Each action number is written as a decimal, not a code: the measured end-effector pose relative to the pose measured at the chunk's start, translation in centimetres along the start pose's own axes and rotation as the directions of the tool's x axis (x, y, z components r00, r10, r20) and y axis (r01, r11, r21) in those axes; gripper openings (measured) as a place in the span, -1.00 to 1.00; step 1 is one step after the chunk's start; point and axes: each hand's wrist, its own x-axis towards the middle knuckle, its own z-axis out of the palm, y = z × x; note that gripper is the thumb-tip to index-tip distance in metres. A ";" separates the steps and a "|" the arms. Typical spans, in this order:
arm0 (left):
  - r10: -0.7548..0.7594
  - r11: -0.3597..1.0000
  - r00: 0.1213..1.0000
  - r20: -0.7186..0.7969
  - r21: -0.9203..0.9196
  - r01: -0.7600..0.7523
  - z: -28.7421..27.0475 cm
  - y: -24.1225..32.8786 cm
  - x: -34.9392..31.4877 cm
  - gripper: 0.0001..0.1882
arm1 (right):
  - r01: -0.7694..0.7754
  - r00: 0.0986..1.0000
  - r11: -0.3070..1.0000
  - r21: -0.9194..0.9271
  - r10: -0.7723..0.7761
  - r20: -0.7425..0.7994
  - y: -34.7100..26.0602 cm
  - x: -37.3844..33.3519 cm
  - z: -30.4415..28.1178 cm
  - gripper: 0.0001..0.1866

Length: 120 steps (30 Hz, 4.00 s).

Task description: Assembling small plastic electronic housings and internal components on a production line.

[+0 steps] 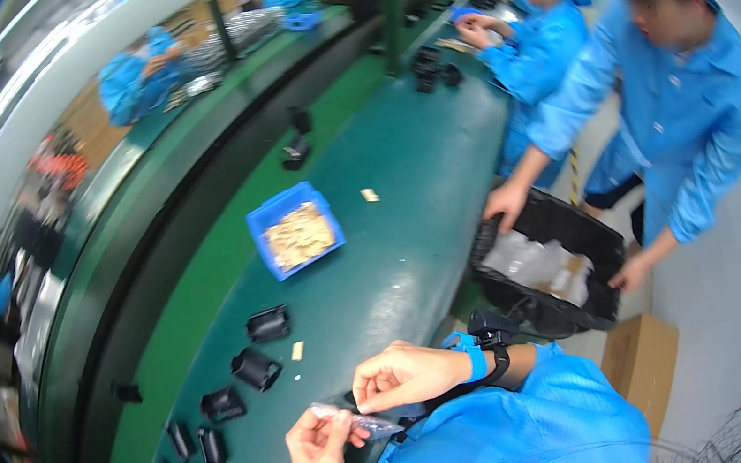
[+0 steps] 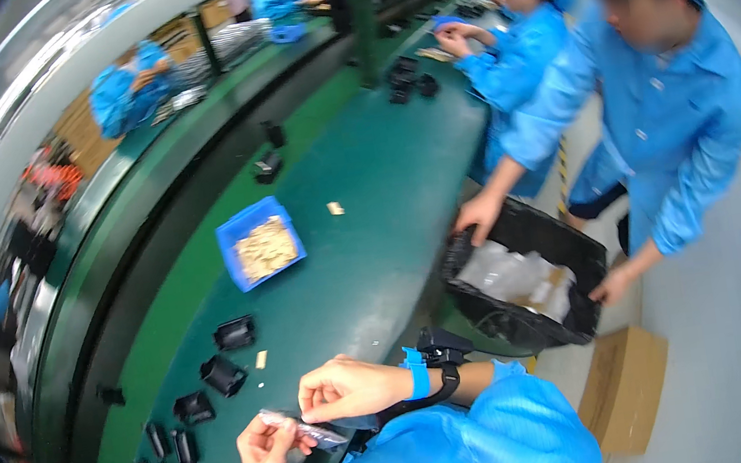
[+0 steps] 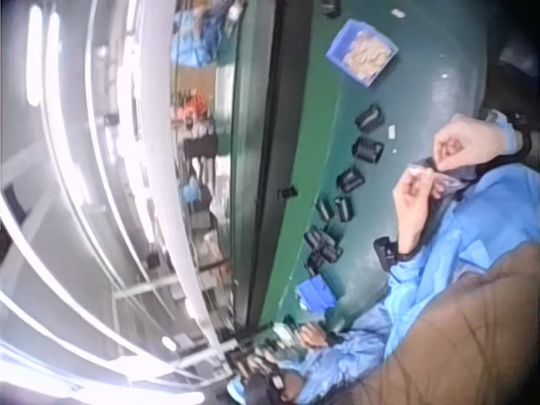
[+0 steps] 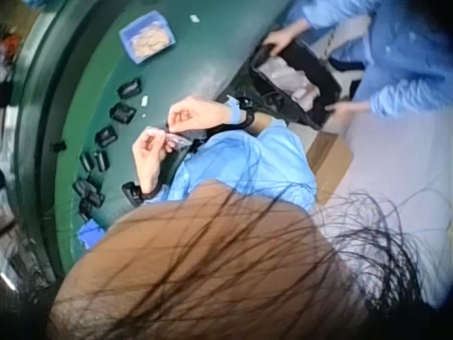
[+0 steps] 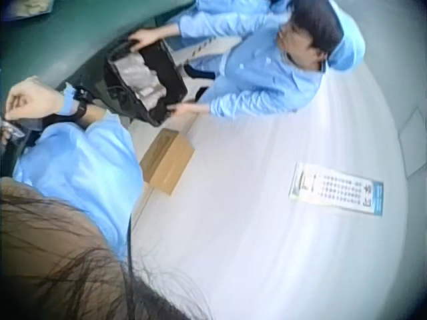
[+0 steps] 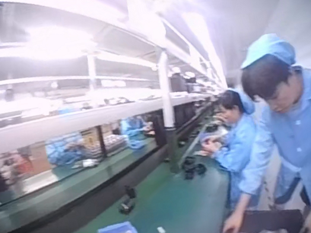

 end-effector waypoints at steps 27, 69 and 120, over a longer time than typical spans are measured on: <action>-0.031 0.999 0.964 -0.264 0.011 0.035 -1.1 -0.4 -0.5 -0.83 | 0.176 0.984 0.959 -0.222 -0.171 0.040 1.8 0.4 2.6 -0.70; 0.417 0.885 0.885 -0.206 -0.132 -0.447 -3.3 -6.0 -4.8 -0.79 | 0.236 0.868 0.888 -0.395 -0.010 0.497 -2.9 3.9 6.8 -0.82; 0.061 0.941 0.917 -0.395 0.328 0.079 -2.5 -3.0 -8.4 -0.95 | 0.367 0.849 0.627 -0.688 -0.528 -0.028 -0.1 3.7 7.1 -0.87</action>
